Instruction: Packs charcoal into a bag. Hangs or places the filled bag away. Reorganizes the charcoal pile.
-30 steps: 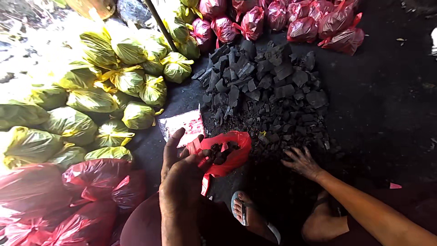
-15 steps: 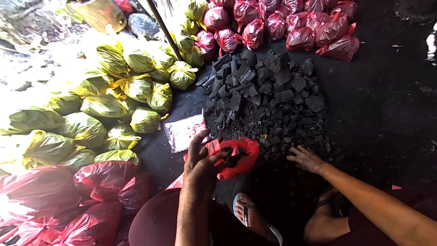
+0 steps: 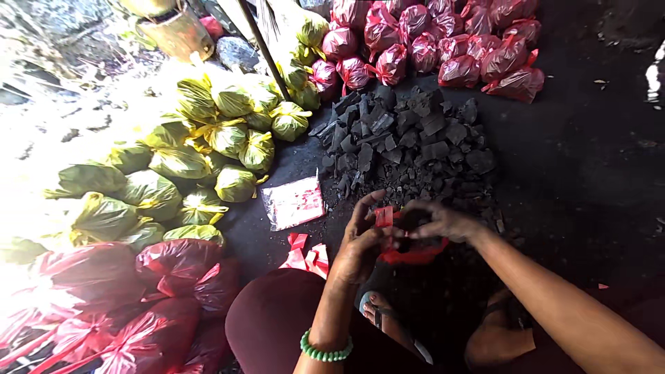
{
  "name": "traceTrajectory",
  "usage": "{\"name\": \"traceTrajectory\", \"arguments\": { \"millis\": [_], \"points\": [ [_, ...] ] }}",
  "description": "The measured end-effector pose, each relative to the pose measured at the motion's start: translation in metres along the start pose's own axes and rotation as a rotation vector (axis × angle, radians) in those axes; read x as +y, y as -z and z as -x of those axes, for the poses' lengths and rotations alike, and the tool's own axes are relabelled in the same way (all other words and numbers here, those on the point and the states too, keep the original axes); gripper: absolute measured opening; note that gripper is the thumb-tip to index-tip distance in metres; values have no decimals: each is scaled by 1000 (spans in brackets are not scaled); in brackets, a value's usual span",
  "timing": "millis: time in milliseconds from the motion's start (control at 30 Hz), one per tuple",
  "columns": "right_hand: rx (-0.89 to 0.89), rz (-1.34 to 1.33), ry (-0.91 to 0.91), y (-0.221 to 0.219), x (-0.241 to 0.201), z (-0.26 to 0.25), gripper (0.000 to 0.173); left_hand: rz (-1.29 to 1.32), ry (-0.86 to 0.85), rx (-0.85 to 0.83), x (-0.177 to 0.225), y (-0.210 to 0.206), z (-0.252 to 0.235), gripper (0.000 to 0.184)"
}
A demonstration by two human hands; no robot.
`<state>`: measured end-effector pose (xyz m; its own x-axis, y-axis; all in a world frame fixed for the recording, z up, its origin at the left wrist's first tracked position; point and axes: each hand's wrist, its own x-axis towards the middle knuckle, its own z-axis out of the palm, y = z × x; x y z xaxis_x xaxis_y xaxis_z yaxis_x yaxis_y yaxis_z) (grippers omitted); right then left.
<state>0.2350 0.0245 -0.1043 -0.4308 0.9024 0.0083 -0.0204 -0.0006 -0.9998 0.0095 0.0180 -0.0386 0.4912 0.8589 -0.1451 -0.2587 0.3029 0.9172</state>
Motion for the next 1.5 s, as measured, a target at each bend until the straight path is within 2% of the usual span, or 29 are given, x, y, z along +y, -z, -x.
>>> {"name": "traceTrajectory", "arguments": {
  "millis": [100, 167, 233, 300, 367, 467, 533, 600, 633, 667, 733, 800, 833, 900, 1000, 1167, 1267, 1333, 1500],
  "points": [
    [-82, 670, -212, -36, 18, -19, 40, -134, 80, 35, -9, -3, -5, 67],
    [-148, 919, -426, -52, 25, -23, 47, -180, 112, 37, -11, -4, -6, 67],
    [-185, 975, -497, -55, 29, -25, 47, -197, 130, 32, -11, -2, -5, 66],
    [-225, 997, -438, -48, 37, -23, 45, -185, 124, 34, -10, 0, -1, 66],
    [-199, 882, -332, -33, 29, -14, 43, -145, 94, 33, -8, 3, 2, 63],
    [145, 369, -52, 0, 28, 12, 24, -39, 16, 45, -2, 9, 8, 62],
    [485, 63, -102, 26, 32, 34, 26, 45, -66, 49, 5, 12, 14, 62],
    [818, 49, -290, 59, 53, 63, 27, 109, -135, 59, 12, 15, 17, 62],
    [909, 122, -429, 72, 70, 80, 32, 127, -158, 59, 15, 17, 19, 62],
    [924, 244, -580, 80, 89, 95, 40, 143, -180, 45, 17, 19, 19, 63],
    [802, 478, -846, 79, 115, 111, 68, 145, -211, 35, 19, 20, 17, 63],
    [685, 559, -988, 56, 122, 109, 95, 126, -209, 61, 19, 21, 17, 63],
    [667, 594, -1022, 44, 122, 103, 104, 109, -209, 78, 20, 22, 17, 64],
    [694, 658, -1012, 24, 125, 94, 107, 83, -217, 112, 20, 23, 17, 62],
    [730, 692, -925, 15, 127, 93, 94, 79, -224, 137, 19, 27, 15, 62],
    [794, 469, -792, 41, 132, 96, 75, 88, -179, 106, 15, 19, 13, 62],
    [762, 374, -806, 56, 127, 93, 58, 106, -170, 59, 11, 10, 10, 62],
    [727, 317, -794, 64, 114, 90, 52, 114, -178, 24, 7, 4, 8, 60],
    [648, 119, -481, 67, 65, 79, 41, 78, -101, -14, -7, -11, 1, 61]
  ]
}}
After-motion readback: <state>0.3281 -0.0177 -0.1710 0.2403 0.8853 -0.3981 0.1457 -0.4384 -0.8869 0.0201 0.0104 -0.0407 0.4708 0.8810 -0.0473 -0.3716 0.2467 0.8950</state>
